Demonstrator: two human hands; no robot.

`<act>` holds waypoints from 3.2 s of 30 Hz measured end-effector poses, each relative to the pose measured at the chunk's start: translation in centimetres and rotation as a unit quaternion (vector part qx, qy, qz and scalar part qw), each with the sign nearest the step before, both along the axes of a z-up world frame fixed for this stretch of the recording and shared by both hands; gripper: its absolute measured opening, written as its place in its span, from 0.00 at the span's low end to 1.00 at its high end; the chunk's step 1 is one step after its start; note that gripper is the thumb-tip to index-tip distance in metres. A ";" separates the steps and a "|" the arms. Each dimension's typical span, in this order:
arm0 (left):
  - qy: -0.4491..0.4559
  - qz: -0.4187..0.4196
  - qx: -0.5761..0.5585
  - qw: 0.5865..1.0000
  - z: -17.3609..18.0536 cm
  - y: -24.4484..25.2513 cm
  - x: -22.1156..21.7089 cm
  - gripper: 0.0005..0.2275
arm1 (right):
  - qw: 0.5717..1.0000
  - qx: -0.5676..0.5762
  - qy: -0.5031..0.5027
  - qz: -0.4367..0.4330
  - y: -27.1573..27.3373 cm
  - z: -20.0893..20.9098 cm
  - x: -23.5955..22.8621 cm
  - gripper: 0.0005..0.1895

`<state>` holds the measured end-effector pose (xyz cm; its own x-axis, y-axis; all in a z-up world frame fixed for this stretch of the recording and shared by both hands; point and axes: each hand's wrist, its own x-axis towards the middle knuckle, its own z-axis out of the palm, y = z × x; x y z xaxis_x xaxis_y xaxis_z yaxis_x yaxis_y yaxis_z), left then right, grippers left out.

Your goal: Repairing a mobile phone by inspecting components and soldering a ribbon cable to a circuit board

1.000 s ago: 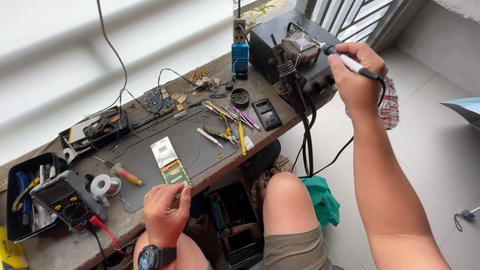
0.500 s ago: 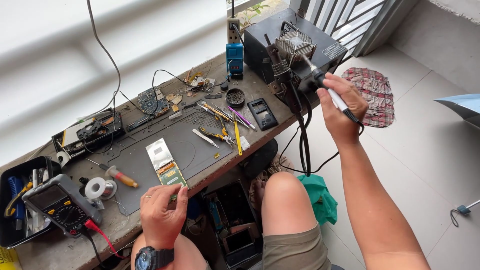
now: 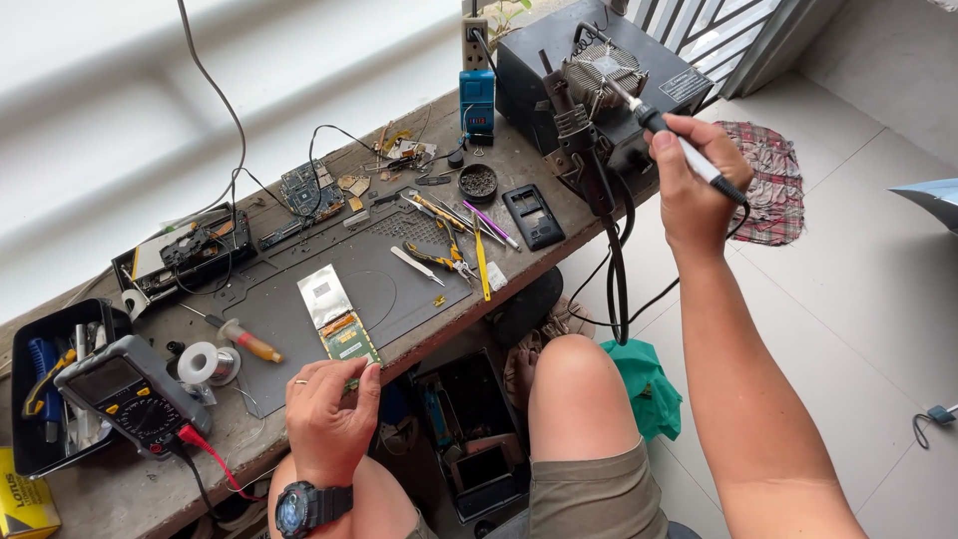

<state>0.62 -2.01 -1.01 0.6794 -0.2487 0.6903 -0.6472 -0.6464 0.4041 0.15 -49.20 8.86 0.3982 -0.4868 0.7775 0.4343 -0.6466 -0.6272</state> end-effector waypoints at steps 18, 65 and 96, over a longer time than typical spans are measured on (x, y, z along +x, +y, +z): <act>0.002 0.003 -0.013 1.000 0.3 0.3 0.0 0.03 | 0.974 0.227 -0.008 -0.020 -1.6 -0.2 2.1 0.12; -0.034 -0.013 -0.014 0.999 1.4 -0.4 -0.2 0.03 | 0.973 0.164 0.058 0.149 8.1 1.0 -5.0 0.17; -0.119 -0.079 0.228 0.963 0.2 -9.9 12.4 0.05 | 0.939 0.296 0.104 0.140 17.0 -9.9 -3.0 0.08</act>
